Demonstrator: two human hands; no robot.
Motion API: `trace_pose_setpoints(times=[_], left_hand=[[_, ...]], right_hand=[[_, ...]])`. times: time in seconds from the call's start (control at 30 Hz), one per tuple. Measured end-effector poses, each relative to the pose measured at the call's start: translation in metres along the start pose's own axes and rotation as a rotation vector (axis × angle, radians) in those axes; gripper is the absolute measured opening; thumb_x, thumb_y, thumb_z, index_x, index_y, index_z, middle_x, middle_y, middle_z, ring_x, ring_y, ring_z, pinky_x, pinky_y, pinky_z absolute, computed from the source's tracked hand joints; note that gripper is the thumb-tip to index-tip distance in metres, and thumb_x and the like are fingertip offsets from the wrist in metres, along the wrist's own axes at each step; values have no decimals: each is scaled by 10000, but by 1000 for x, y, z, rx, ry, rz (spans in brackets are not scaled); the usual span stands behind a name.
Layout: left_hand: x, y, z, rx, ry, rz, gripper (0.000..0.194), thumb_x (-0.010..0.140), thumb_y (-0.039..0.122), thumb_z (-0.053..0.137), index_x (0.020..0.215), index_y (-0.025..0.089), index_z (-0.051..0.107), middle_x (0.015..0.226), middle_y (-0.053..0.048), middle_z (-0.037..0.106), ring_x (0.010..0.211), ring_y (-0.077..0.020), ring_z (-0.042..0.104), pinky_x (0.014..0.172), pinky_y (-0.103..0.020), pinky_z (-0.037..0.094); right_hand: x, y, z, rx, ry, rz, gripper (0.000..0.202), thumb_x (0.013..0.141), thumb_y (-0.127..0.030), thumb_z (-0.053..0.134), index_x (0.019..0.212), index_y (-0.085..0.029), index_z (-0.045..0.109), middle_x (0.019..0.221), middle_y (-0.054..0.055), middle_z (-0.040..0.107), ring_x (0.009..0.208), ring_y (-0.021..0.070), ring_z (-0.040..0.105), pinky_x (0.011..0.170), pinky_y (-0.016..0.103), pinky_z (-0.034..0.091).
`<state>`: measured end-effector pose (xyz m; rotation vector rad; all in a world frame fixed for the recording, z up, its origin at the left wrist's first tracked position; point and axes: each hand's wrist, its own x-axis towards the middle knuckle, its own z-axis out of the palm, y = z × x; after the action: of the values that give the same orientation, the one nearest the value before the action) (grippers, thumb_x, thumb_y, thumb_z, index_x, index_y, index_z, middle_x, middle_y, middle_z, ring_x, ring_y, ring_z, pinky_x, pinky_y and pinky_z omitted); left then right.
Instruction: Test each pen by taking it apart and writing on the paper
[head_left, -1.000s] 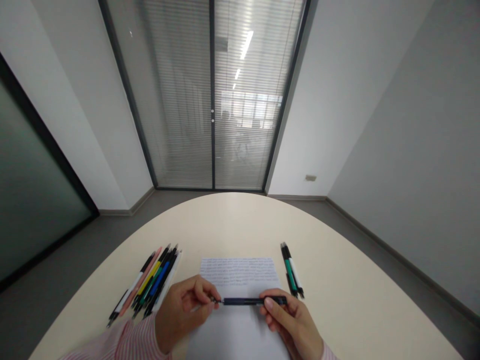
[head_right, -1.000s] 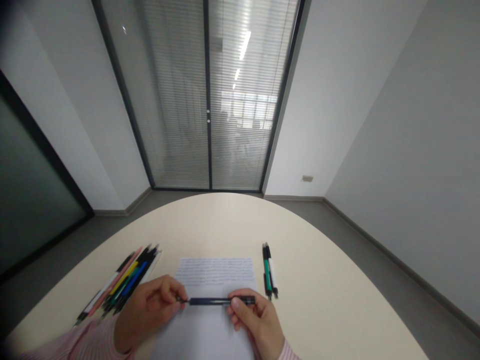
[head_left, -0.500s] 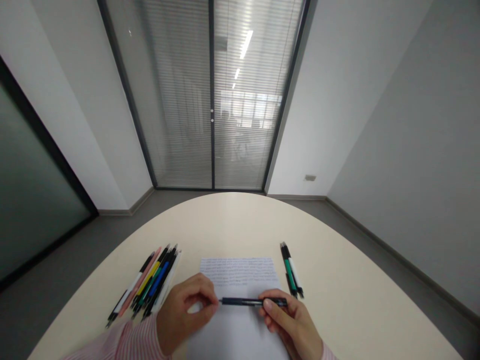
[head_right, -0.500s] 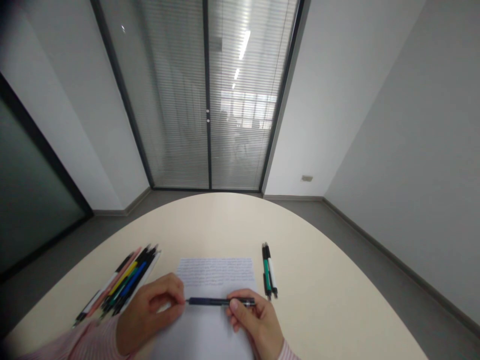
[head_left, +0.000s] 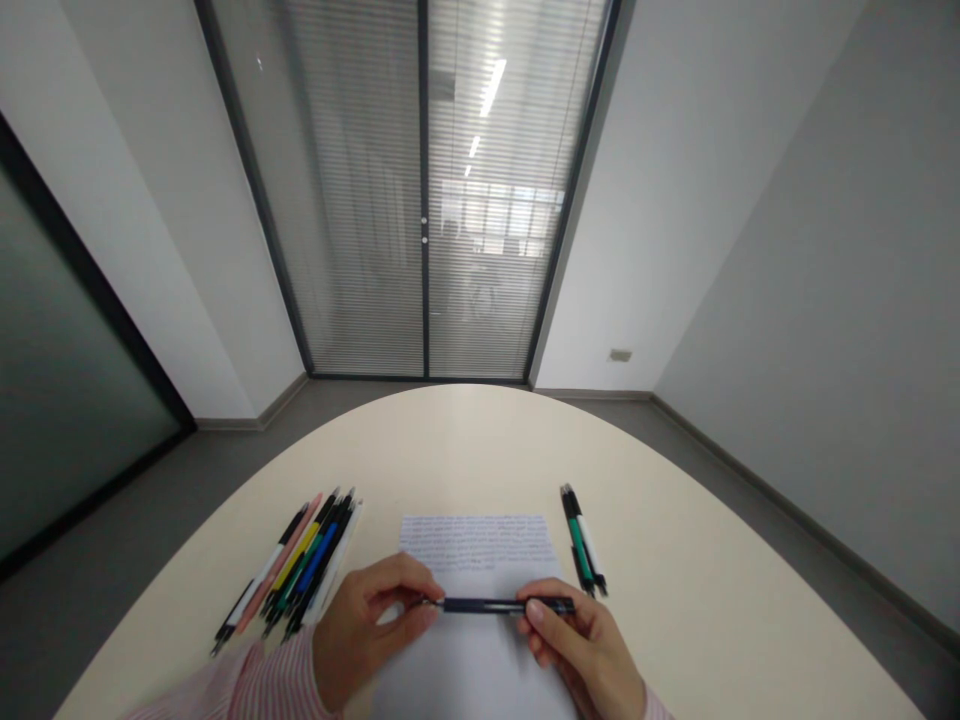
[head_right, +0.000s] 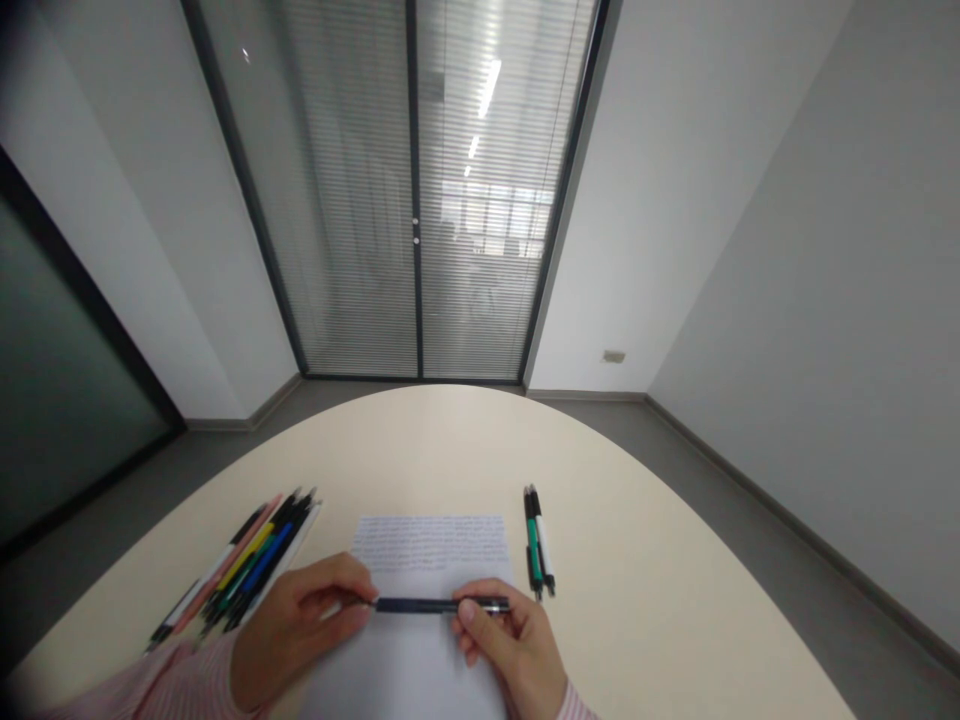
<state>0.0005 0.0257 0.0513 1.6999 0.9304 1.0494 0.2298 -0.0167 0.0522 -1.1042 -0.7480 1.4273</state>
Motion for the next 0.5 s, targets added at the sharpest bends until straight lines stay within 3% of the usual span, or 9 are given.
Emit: trace_pose_setpoints(times=[0.13,0.27,0.37,0.5], left_hand=[[-2,-2,3,-33,-3,-32,78,738,174,675,801,161,719,779,-63,701,750,-179,660,697,-221,539],[-7,2,9,-85,-13,-125,106,658,133,735,757,152,703,737,-58,708,694,-175,670,661,-219,546],[-11,11,15,-99,-56,-50,50,662,118,726,655,151,688,738,-74,697,703,-180,668,641,-215,540],[-16,21,22,-50,-125,16,92,692,77,671,675,161,706,776,-87,692,725,-184,671,623,-204,542]], right_hand=[[-1,-2,0,24,-21,-20,336,580,-406,857,720,-135,718,559,30,670,474,74,538,446,162,398],[-3,1,-2,-38,-136,-79,308,628,-393,828,726,-143,677,565,8,639,487,83,539,466,181,407],[-4,7,-5,-192,-275,-109,261,679,-369,792,727,-146,664,567,-1,622,485,86,526,482,198,402],[-5,13,-8,-311,-415,-137,269,700,-365,764,874,-168,710,677,34,680,561,128,580,526,231,427]])
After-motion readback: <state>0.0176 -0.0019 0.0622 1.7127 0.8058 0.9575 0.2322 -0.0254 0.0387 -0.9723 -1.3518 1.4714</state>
